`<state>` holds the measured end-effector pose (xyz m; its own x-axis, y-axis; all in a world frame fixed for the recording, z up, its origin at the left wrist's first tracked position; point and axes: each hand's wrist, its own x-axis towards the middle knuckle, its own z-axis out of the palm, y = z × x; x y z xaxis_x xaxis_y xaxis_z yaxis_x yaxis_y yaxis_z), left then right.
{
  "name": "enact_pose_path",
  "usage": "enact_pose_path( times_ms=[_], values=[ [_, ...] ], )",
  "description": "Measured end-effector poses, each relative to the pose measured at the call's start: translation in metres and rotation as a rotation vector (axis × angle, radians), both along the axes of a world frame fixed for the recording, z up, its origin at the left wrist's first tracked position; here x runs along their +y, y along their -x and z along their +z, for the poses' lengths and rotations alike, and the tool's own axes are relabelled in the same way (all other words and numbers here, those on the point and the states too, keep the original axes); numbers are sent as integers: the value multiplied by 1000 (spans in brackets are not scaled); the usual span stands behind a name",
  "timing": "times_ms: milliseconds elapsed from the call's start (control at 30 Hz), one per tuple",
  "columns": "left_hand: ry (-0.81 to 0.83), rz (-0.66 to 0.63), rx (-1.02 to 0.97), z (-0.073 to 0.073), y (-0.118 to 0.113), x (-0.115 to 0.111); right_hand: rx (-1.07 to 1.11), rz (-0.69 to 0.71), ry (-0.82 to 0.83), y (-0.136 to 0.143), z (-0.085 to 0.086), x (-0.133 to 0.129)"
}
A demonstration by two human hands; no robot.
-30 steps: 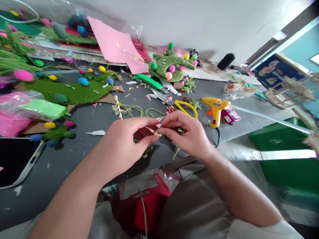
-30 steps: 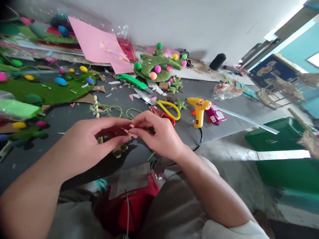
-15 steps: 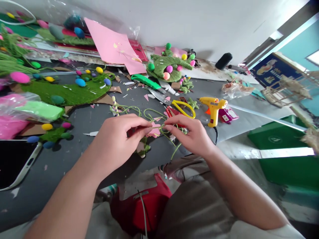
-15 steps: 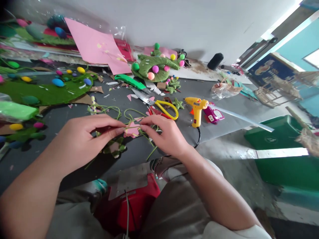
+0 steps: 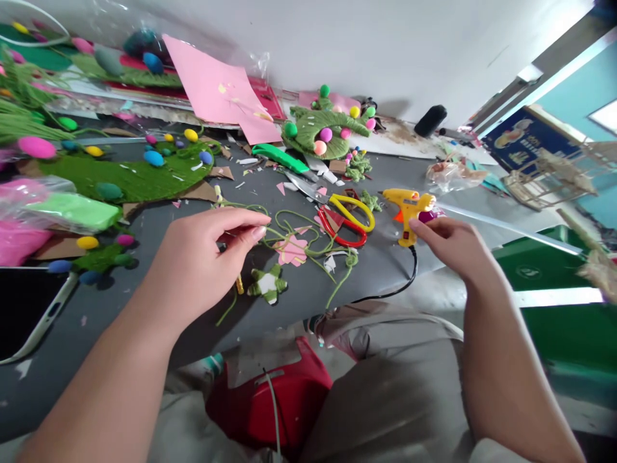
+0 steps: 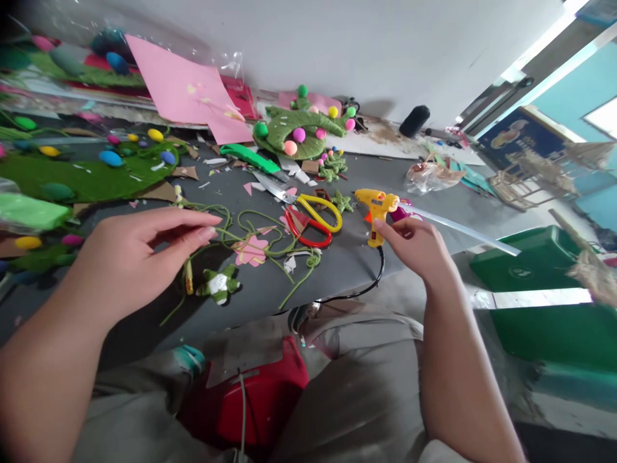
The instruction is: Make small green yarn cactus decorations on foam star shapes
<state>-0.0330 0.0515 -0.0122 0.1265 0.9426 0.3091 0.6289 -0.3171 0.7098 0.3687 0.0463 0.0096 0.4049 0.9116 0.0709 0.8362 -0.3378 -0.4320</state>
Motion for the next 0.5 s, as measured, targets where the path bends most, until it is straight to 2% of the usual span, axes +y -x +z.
enact_pose_path(
  times_ms=[100, 233, 300, 367, 500],
  values=[
    [-12, 10, -8, -1, -4, 0, 155, 48, -41, 1, -19, 20],
    [-48, 41, -20, -2, -6, 1, 248, -10, -165, 5, -34, 38],
    [-52, 60, -41, -1, -7, 1, 330, -17, -252, 9, -32, 37],
    [-72, 79, -77, 0, -8, 1, 450, 39, -278, 17, -24, 31],
    [-107, 129, -151, 3, -9, 0, 667, 235, -180, 45, 1, 5]
  ],
)
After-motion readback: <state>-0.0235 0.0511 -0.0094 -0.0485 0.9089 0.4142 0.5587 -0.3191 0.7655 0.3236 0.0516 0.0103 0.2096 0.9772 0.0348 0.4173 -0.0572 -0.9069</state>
